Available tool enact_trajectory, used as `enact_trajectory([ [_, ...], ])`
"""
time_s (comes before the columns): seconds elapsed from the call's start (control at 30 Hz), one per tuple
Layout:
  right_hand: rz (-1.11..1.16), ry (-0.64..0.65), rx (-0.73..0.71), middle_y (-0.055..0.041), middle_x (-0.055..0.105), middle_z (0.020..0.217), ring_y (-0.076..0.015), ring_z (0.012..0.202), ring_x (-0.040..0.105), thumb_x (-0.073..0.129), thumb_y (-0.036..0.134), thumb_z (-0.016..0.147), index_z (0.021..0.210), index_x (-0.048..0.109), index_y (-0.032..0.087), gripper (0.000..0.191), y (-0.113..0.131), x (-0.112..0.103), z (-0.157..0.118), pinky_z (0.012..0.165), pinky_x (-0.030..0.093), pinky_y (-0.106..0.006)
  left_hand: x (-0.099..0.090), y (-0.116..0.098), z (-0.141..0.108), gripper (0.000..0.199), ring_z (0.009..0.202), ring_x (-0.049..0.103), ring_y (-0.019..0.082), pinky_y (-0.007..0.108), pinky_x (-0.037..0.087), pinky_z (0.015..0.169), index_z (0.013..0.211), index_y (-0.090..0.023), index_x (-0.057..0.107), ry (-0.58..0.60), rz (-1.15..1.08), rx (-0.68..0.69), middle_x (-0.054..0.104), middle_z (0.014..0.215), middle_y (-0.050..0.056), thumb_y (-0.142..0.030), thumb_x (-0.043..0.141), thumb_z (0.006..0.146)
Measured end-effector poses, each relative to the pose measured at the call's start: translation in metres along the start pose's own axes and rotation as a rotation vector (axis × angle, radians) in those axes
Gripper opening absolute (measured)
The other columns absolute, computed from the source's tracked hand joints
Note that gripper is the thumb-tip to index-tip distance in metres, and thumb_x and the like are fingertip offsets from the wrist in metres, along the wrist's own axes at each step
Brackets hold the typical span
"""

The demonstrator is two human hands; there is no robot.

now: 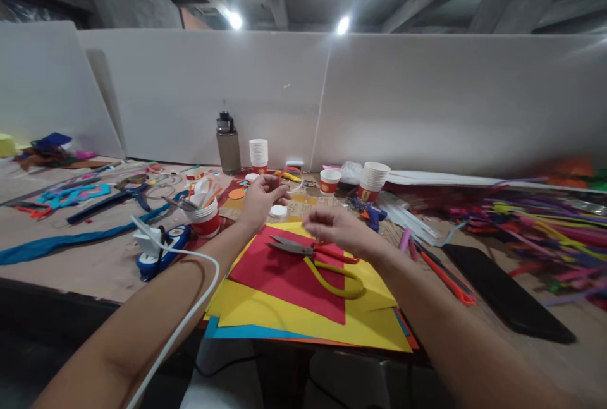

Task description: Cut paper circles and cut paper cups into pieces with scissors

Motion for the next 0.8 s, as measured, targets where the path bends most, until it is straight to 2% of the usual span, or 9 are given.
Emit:
enact_trajectory([
  [0.03,0.015,-0.218,0.005,0.0020,0.056,0.072,-0.0089,0.060,0.051,0.060,0.040,0.081,0.092,0.060,0.016,0.027,-0.008,-0.004,0.005,0.057,0.041,-0.022,0.002,0.000,-0.002,0.040,0.062,0.067,0.015,0.024,0.052,0.052,0.087,-0.016,0.049,0.030,0.046,0.043,0.068,0.077,0.003,-0.026,0.079,0.064],
  [0.07,0.039,-0.367,0.014,0.0033,0.053,0.071,-0.0088,0.058,0.049,0.059,0.040,0.081,0.102,0.056,0.016,0.032,-0.017,-0.009,0.010,0.055,0.041,-0.022,0.005,0.000,-0.005,0.039,0.062,0.067,0.015,0.025,0.052,0.053,0.087,-0.016,0.049,0.064,0.080,0.075,0.068,0.078,0.003,-0.028,0.079,0.065],
  [0.13,0.070,-0.475,-0.013,0.0048,0.051,0.072,-0.0088,0.057,0.049,0.060,0.039,0.080,0.117,0.049,0.016,0.045,-0.029,-0.015,0.016,0.053,0.041,-0.022,0.010,0.000,-0.011,0.037,0.063,0.067,0.015,0.026,0.053,0.054,0.087,-0.016,0.050,0.140,0.118,0.101,0.067,0.078,0.003,-0.029,0.078,0.066],
  [0.23,0.080,-0.435,-0.096,0.0050,0.051,0.073,-0.0090,0.057,0.050,0.060,0.040,0.080,0.126,0.046,0.018,0.053,-0.037,-0.020,0.018,0.053,0.041,-0.023,0.017,0.002,-0.019,0.032,0.064,0.068,0.015,0.026,0.053,0.056,0.085,-0.016,0.052,0.229,0.162,0.090,0.065,0.075,0.001,-0.028,0.076,0.068],
  [0.37,0.055,-0.422,-0.113,0.0028,0.054,0.069,-0.0085,0.057,0.050,0.057,0.044,0.083,0.102,0.062,0.016,0.034,-0.037,-0.022,0.015,0.054,0.039,-0.023,0.019,0.005,-0.023,0.034,0.066,0.068,0.017,0.026,0.053,0.056,0.083,-0.016,0.053,0.272,0.187,0.042,0.067,0.076,0.003,-0.029,0.078,0.065],
  [0.47,0.138,-0.437,-0.047,0.0021,0.055,0.065,-0.0073,0.052,0.048,0.060,0.046,0.079,0.085,0.064,0.016,0.031,-0.036,-0.022,0.015,0.051,0.037,-0.022,0.018,0.008,-0.022,0.035,0.065,0.068,0.018,0.028,0.053,0.056,0.085,-0.015,0.054,0.295,0.183,-0.031,0.068,0.076,0.005,-0.035,0.077,0.067],
  [0.63,0.422,-0.385,0.133,0.0022,0.053,0.060,-0.0060,0.048,0.045,0.068,0.046,0.072,0.079,0.063,0.014,0.033,-0.038,-0.018,0.014,0.046,0.034,-0.020,0.016,0.012,-0.019,0.036,0.059,0.064,0.013,0.027,0.053,0.057,0.084,-0.013,0.058,0.298,0.135,-0.133,0.068,0.079,0.008,-0.045,0.070,0.073],
  [0.73,0.463,-0.353,0.229,0.0017,0.054,0.059,-0.0051,0.048,0.044,0.070,0.040,0.071,0.074,0.063,0.014,0.028,-0.041,-0.016,0.013,0.044,0.031,-0.018,0.016,0.013,-0.018,0.037,0.067,0.064,0.012,0.025,0.052,0.057,0.095,-0.015,0.059,0.274,0.128,-0.101,0.066,0.095,0.009,-0.042,0.071,0.073],
  [0.8,0.462,-0.344,0.255,0.0015,0.054,0.059,-0.0047,0.047,0.043,0.070,0.036,0.071,0.071,0.063,0.013,0.024,-0.042,-0.016,0.012,0.043,0.030,-0.018,0.017,0.011,-0.019,0.045,0.075,0.064,0.012,0.024,0.052,0.060,0.109,-0.018,0.059,0.317,0.166,-0.080,0.062,0.112,0.010,-0.035,0.075,0.070],
])
Point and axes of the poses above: each hand's wrist, its own z-axis towards the middle knuckle, its own x-axis out of the palm, y = z × x, the point moved 2 cm from there along z, towards the middle knuckle
